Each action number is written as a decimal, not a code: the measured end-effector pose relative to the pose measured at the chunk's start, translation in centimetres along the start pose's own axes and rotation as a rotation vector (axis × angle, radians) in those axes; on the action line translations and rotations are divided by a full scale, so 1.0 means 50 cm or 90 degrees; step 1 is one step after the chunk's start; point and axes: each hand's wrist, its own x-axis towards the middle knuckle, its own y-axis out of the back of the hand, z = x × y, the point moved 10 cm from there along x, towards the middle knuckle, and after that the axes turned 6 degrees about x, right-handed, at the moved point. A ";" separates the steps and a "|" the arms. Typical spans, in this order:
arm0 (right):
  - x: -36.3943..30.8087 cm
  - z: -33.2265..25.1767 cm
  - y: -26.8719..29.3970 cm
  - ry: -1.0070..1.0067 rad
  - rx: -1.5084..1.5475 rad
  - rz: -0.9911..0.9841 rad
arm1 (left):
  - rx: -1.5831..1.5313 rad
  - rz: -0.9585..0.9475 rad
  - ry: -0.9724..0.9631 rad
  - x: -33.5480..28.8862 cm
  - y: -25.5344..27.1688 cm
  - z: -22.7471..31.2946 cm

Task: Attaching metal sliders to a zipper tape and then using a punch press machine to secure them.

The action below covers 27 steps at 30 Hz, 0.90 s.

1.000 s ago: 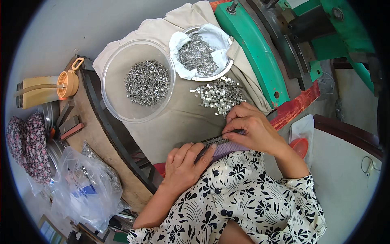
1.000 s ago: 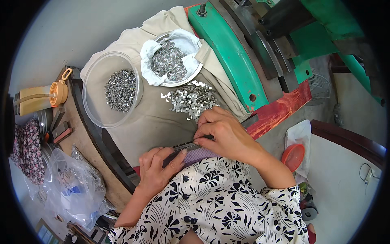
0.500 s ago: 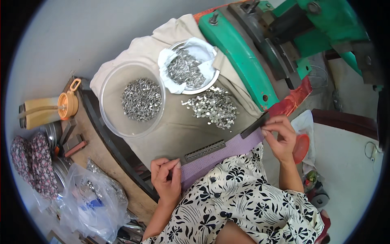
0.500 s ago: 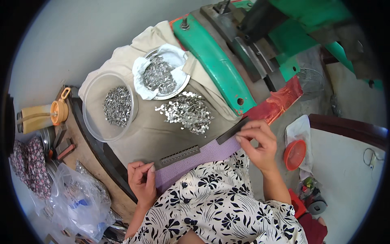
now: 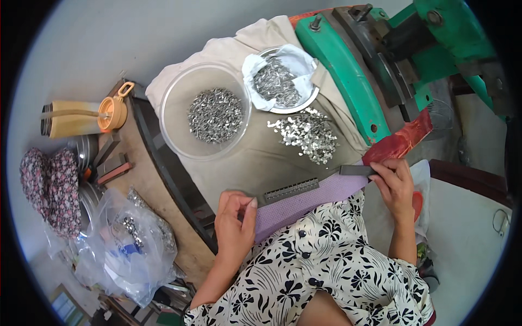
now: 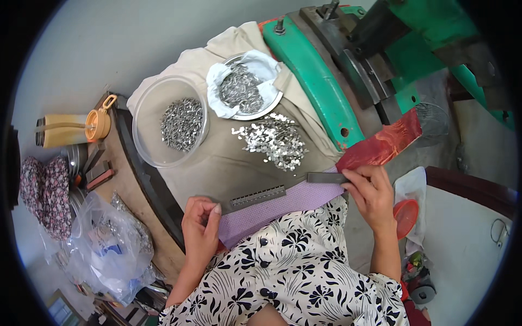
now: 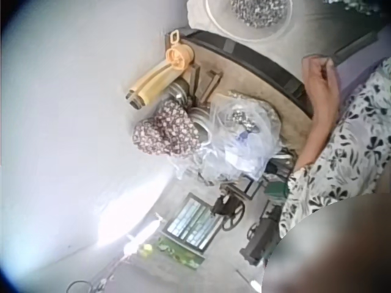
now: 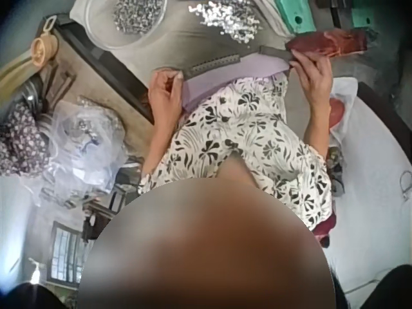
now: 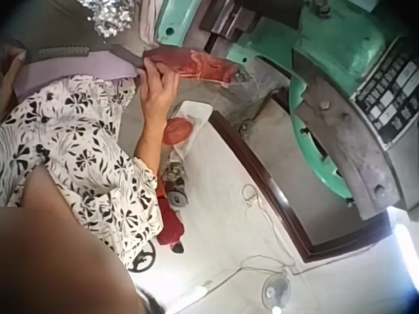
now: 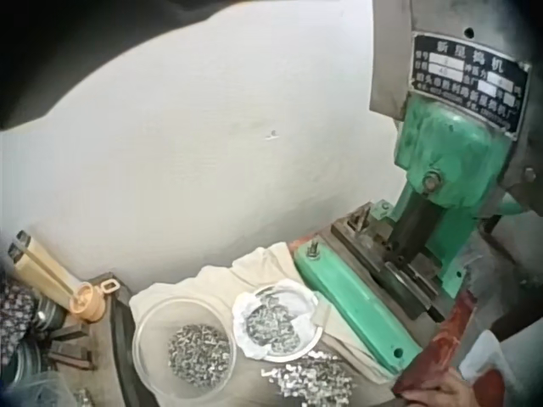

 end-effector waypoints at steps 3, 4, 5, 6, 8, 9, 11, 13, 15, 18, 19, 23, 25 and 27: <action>0.025 -0.077 -0.017 0.068 0.093 0.002 | 0.005 -0.009 0.011 -0.001 -0.003 -0.007; 0.035 -0.107 -0.034 0.098 0.111 -0.012 | 0.006 -0.015 0.009 0.003 -0.005 -0.006; 0.048 -0.132 -0.057 0.106 0.141 -0.041 | 0.054 -0.013 -0.025 0.008 -0.005 0.005; 0.061 -0.152 -0.079 0.115 0.170 -0.070 | 0.101 -0.009 -0.060 0.012 -0.009 0.017; 0.071 -0.172 -0.118 0.139 0.190 -0.062 | 0.111 -0.020 -0.050 0.013 -0.015 0.024; 0.074 -0.183 -0.135 0.147 0.203 -0.081 | 0.119 -0.026 -0.038 0.013 -0.016 0.024; 0.076 -0.199 -0.155 0.169 0.213 -0.103 | 0.141 -0.044 -0.024 0.015 -0.021 0.025; 0.076 -0.206 -0.167 0.171 0.212 -0.120 | 0.161 -0.061 -0.009 0.016 -0.026 0.024; 0.074 -0.208 -0.173 0.171 0.212 -0.136 | 0.183 -0.083 0.014 0.017 -0.033 0.021; 0.075 -0.203 -0.181 0.153 0.214 -0.161 | 0.185 -0.092 0.030 0.019 -0.036 0.023; 0.074 -0.203 -0.180 0.150 0.215 -0.164 | 0.185 -0.093 0.031 0.019 -0.038 0.022; 0.066 -0.197 -0.182 0.137 0.197 -0.177 | 0.191 -0.075 -0.011 0.017 -0.041 0.030; 0.068 -0.194 -0.173 0.115 0.223 -0.167 | 0.189 -0.077 -0.015 0.015 -0.042 0.030; 0.063 -0.187 -0.167 0.092 0.248 -0.157 | 0.192 -0.077 -0.020 0.014 -0.043 0.030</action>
